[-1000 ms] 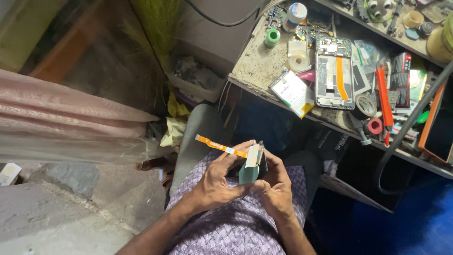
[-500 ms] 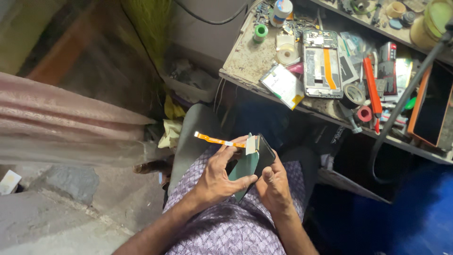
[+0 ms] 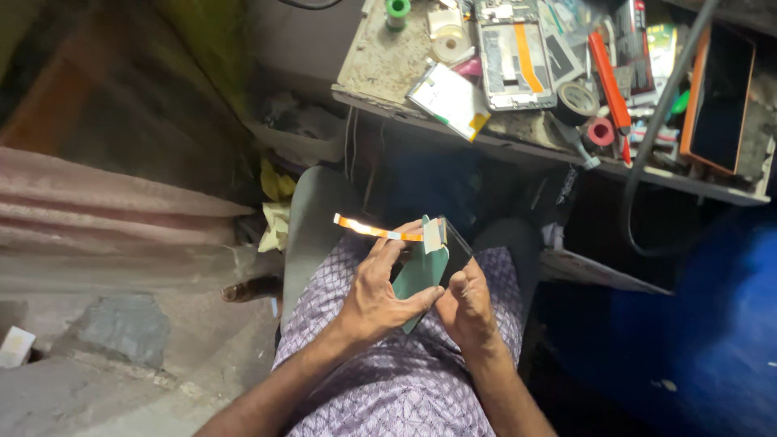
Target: The person holds a green smartphone back cover and repeatedly peels and repositions a flexible ribbon cable attached to it. They manipulate the cable and cover with both hands, occasionally adjusting the alignment of the connector.
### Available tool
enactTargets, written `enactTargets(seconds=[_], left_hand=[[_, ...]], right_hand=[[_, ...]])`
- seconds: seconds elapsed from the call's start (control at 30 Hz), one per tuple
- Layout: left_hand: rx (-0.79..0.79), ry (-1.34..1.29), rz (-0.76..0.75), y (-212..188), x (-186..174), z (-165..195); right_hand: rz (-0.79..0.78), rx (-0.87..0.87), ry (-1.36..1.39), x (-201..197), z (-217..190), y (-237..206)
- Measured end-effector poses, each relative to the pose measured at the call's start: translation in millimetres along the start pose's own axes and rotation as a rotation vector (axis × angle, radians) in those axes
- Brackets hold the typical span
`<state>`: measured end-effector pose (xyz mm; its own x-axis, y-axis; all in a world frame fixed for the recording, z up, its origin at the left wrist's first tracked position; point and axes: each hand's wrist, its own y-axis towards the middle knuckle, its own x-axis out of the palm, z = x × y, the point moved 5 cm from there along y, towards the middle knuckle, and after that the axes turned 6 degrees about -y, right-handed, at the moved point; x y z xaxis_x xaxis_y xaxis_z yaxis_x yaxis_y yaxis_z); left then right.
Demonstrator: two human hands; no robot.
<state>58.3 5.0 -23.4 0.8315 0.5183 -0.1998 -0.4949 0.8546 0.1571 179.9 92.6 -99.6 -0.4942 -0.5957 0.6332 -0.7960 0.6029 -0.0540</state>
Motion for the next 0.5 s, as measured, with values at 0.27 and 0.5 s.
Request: enactTargets(seconds=[0.27, 0.5], left_hand=[[-0.045, -0.264, -0.189, -12, 9, -12], [-0.119, -0.551, -0.295, -17, 15, -33]], right_hand=[[-0.012, -0.109, -0.115, -26, 15, -12], [0.059, -0.144, -0.257, -19, 12, -26]])
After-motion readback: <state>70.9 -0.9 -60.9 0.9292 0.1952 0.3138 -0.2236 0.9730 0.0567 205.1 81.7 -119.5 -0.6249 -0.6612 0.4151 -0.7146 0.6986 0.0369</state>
